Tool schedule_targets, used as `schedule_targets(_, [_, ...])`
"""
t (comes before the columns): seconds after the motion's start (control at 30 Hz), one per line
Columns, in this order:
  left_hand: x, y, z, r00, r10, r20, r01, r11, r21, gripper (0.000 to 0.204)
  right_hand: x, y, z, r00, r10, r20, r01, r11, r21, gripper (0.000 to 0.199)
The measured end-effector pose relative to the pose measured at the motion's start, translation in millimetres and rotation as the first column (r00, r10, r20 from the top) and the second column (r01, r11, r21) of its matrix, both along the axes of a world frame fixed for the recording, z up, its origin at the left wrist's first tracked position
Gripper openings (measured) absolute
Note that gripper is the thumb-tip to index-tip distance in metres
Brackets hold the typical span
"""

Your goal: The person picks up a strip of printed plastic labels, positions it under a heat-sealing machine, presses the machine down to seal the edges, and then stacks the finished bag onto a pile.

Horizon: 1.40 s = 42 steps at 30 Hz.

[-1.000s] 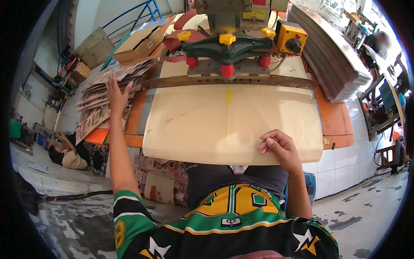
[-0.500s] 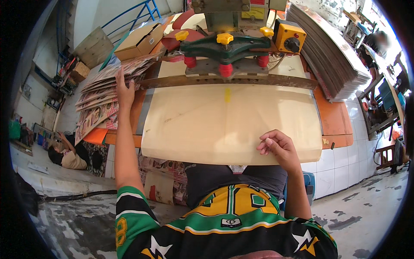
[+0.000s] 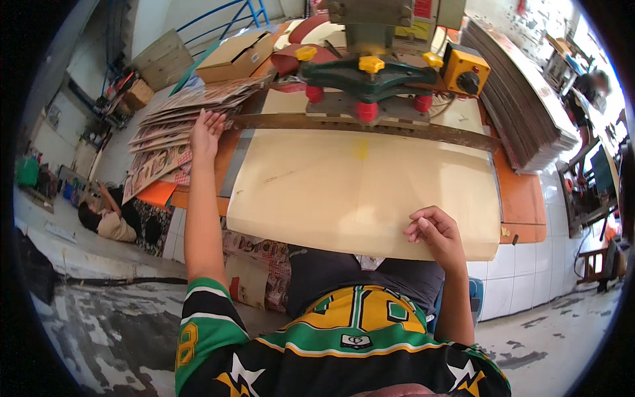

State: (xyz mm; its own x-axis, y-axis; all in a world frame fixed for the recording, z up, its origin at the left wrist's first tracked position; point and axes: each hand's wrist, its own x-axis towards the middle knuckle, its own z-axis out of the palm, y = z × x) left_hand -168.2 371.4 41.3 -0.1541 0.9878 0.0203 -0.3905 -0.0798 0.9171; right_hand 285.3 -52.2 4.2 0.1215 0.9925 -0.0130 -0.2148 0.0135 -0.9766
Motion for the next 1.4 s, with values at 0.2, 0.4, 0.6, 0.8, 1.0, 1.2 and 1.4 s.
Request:
schedule_targets(0.2, [-5,-14,18,0.991,-0.121,0.063,0.123,0.992,-0.041,0.048,-2,1,1,1.000,0.000,0.018,-0.001,1.000,0.015,0.022])
schedule_targets(0.4, [6,-29,33,0.947,-0.263,0.184,0.281,0.957,-0.078,0.059,0,3,-2,1.000,0.017,0.007,-0.017,1.000,0.020,0.022])
schedule_targets(0.6, [35,-25,38,0.896,-0.286,0.339,0.336,0.937,-0.097,0.080,1,3,-1,0.999,0.020,-0.033,-0.019,1.000,0.017,0.022])
schedule_targets(0.8, [47,-12,37,0.877,-0.197,0.438,0.276,0.953,-0.123,0.088,0,2,2,0.998,0.021,-0.057,-0.020,1.000,0.016,0.022])
schedule_targets(1.0, [66,8,28,0.852,-0.170,0.496,0.277,0.949,-0.150,0.096,2,3,0,0.998,0.022,-0.061,-0.022,1.000,0.004,0.022])
schedule_targets(1.2, [70,56,11,0.774,-0.099,0.626,0.289,0.934,-0.210,0.093,0,3,3,0.998,0.017,-0.057,-0.017,1.000,-0.003,0.021])
schedule_targets(1.4, [87,76,7,0.792,-0.020,0.611,0.244,0.927,-0.285,0.083,6,2,-2,0.997,0.041,-0.062,-0.039,0.999,0.021,0.023])
